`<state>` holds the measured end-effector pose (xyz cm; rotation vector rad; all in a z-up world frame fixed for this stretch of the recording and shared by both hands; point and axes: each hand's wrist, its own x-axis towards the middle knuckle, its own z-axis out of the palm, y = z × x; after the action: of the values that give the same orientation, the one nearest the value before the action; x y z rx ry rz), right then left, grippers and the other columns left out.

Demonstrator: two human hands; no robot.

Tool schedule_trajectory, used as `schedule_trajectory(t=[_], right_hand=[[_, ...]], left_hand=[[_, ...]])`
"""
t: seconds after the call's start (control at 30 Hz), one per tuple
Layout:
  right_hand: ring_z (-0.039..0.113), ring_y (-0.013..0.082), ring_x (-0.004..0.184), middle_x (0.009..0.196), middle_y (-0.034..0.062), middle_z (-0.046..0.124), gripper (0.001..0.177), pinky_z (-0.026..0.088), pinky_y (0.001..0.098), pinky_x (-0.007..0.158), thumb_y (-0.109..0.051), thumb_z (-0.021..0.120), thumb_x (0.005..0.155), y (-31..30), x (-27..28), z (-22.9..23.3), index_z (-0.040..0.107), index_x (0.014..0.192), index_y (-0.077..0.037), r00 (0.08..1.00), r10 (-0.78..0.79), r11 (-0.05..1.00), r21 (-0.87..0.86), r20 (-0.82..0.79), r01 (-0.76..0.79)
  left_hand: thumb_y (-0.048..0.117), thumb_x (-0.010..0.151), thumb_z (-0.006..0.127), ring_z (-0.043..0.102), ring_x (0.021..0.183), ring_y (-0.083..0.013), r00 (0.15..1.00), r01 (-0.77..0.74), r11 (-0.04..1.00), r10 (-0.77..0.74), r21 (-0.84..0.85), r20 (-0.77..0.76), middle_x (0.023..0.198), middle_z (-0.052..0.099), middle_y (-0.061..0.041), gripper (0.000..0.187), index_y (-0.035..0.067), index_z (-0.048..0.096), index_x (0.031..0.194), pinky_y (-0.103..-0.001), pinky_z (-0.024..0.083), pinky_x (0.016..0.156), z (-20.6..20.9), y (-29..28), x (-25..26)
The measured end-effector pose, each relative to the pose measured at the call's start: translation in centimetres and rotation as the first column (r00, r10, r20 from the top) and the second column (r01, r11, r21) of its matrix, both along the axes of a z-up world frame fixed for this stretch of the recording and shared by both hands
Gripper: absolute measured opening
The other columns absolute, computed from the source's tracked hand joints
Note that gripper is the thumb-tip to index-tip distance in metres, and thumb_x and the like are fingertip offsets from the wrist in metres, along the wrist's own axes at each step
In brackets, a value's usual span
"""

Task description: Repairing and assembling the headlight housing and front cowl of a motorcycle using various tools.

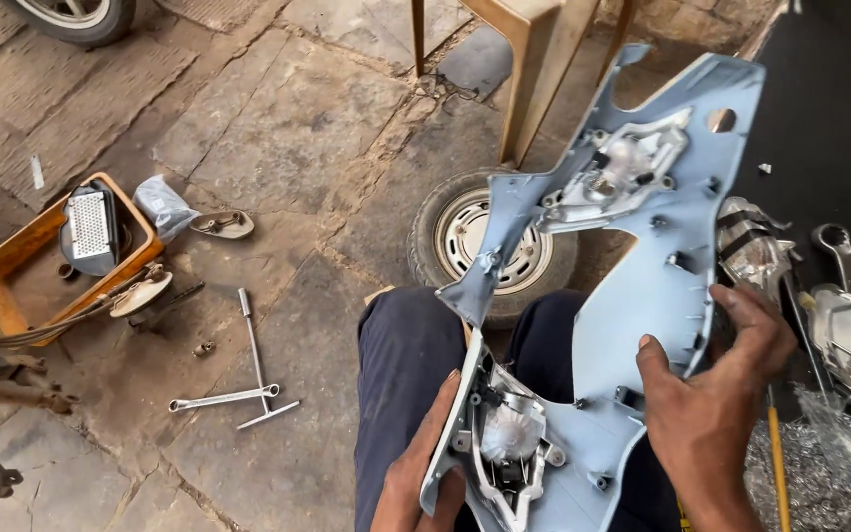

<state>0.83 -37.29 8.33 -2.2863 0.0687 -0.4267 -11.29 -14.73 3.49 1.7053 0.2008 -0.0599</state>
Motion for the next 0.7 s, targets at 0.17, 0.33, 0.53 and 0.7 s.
schedule_trajectory(t=[0.17,0.33,0.53,0.7], right_hand=[[0.065,0.0315,0.115,0.128,0.0220,0.059,0.069,0.055,0.0440,0.102,-0.007,0.069,0.090,-1.3,0.2,-2.0,0.033,0.148,-0.005,0.889,0.015,0.888,0.414,-0.457,0.198],[0.072,0.0248,0.095,0.107,0.0179,0.074,0.039,0.061,0.0406,0.086,-0.006,0.065,0.088,-3.7,1.1,-4.3,0.064,0.126,0.004,0.857,0.193,0.816,0.563,-0.477,0.129],[0.070,0.0273,0.091,0.108,0.0228,0.077,0.053,0.058,0.0380,0.081,-0.024,0.071,0.087,-3.3,2.7,-4.8,0.065,0.135,-0.001,0.811,0.444,0.815,0.547,-0.380,-0.189],[0.068,0.0277,0.117,0.125,0.0185,0.071,0.060,0.051,0.0399,0.099,-0.041,0.062,0.092,-6.7,-0.2,-3.7,0.058,0.139,-0.004,0.821,0.349,0.894,0.424,-0.451,-0.146]], left_hand=[[0.007,0.085,0.051,0.048,0.146,-0.0298,0.995,0.077,0.997,-0.078,-0.030,-0.057,0.157,0.052,-0.019,0.080,0.009,0.027,0.162,-0.038,0.034,0.119,-6.7,-1.2,-1.1],[0.050,0.087,0.062,0.042,0.148,-0.0301,0.883,-0.406,0.539,0.021,-0.738,-0.470,0.151,0.054,-0.017,0.083,0.003,0.044,0.154,-0.040,0.029,0.121,-16.0,-2.5,-2.1],[0.023,0.083,0.070,0.060,0.121,-0.0377,0.848,-0.529,0.454,0.268,-0.716,-0.457,0.130,0.063,-0.027,0.057,-0.003,0.059,0.132,-0.047,0.043,0.104,-4.2,-4.9,2.2],[0.005,0.079,0.068,0.058,0.117,-0.0311,0.913,-0.393,0.917,0.398,0.069,-0.088,0.127,0.060,-0.021,0.022,0.004,0.071,0.101,-0.040,0.045,0.100,-13.1,-4.4,-0.3]])
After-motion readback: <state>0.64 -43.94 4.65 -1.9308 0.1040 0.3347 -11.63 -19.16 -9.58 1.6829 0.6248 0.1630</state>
